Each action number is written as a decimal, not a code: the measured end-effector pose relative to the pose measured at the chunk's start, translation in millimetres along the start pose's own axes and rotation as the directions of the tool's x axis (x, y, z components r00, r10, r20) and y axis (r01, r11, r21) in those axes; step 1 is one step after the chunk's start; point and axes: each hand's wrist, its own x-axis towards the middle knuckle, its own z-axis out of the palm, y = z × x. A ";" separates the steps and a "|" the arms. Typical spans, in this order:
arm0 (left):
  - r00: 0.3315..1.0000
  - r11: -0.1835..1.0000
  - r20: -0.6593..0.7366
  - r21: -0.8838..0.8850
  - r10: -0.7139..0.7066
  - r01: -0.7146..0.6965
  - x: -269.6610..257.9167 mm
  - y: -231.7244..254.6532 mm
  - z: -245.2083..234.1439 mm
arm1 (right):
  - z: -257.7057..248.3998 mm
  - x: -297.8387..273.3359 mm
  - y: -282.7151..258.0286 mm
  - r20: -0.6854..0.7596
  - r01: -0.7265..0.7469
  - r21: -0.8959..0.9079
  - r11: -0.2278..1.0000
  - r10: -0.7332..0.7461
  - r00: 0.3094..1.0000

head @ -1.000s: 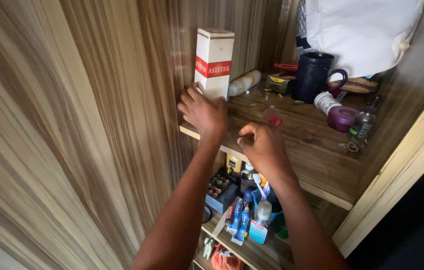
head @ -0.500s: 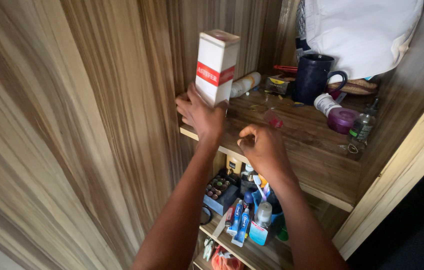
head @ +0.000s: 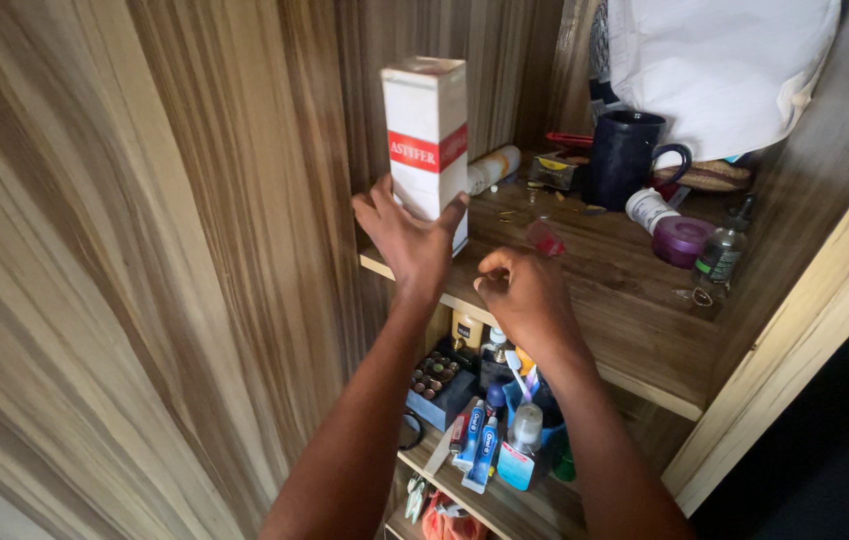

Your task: The person organizes a wooden cupboard by moving various personal care items between shelves. They handle toothbrushes, toothpaste, bottles, a small figurine, and a box, placing them in different positions within the cabinet.

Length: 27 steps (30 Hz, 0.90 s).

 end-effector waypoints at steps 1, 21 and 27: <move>1.000 1.000 0.012 0.012 0.012 -0.012 -0.8 0.6 -1.0 | 0.0 -0.4 0.5 0.000 -0.001 0.006 1.000 0.001 1.000; 0.952 0.972 0.286 -0.171 -0.108 0.162 -9.0 9.7 -23.1 | -4.9 -0.2 -11.6 0.049 -0.186 -0.023 0.982 0.187 0.981; 0.882 0.685 0.355 -0.560 -0.311 0.466 -0.8 29.7 -21.9 | 3.9 5.0 1.0 -0.021 -0.139 0.022 0.990 0.139 0.990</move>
